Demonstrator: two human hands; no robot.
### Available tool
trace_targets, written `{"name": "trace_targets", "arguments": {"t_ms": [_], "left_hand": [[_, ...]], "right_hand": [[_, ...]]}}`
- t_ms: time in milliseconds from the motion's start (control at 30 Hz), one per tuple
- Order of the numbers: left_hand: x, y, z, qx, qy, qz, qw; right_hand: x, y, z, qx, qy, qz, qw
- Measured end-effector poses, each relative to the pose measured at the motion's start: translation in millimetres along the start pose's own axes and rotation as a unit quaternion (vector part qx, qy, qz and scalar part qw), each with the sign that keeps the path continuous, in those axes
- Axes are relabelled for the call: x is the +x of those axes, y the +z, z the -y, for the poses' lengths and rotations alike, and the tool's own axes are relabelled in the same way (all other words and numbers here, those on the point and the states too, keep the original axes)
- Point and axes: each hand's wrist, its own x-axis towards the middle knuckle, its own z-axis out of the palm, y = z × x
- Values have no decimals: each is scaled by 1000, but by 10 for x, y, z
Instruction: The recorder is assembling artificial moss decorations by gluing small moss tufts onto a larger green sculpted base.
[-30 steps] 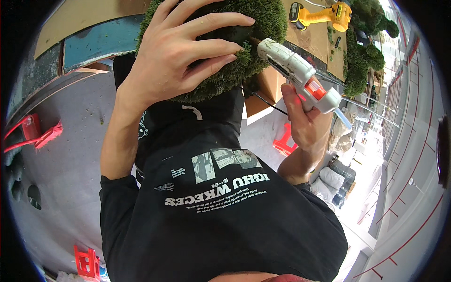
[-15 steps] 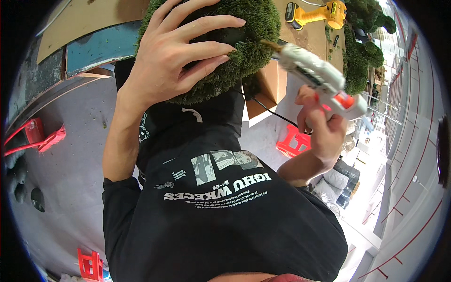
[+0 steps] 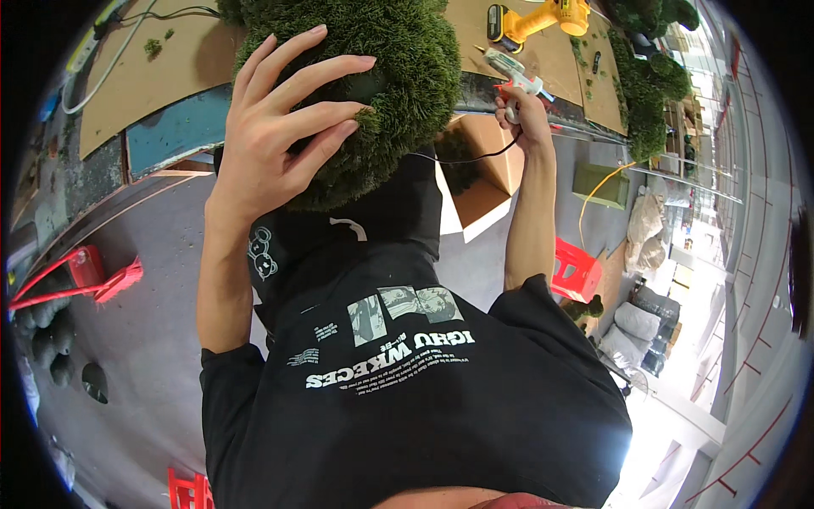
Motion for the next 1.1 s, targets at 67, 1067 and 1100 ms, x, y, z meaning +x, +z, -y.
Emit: {"name": "trace_targets", "arguments": {"t_ms": [67,1067,1100], "left_hand": [[13,-2,-12,-5,0,-5,1000],[5,13,33,-4,-7,14,1000],[16,11,30,-4,-9,12,1000]], "right_hand": [[211,-52,-69,-66,24,-6,998],[-1691,1907,727,-241,-265,147,922],[-1691,1920,722,-239,-272,144,921]]}}
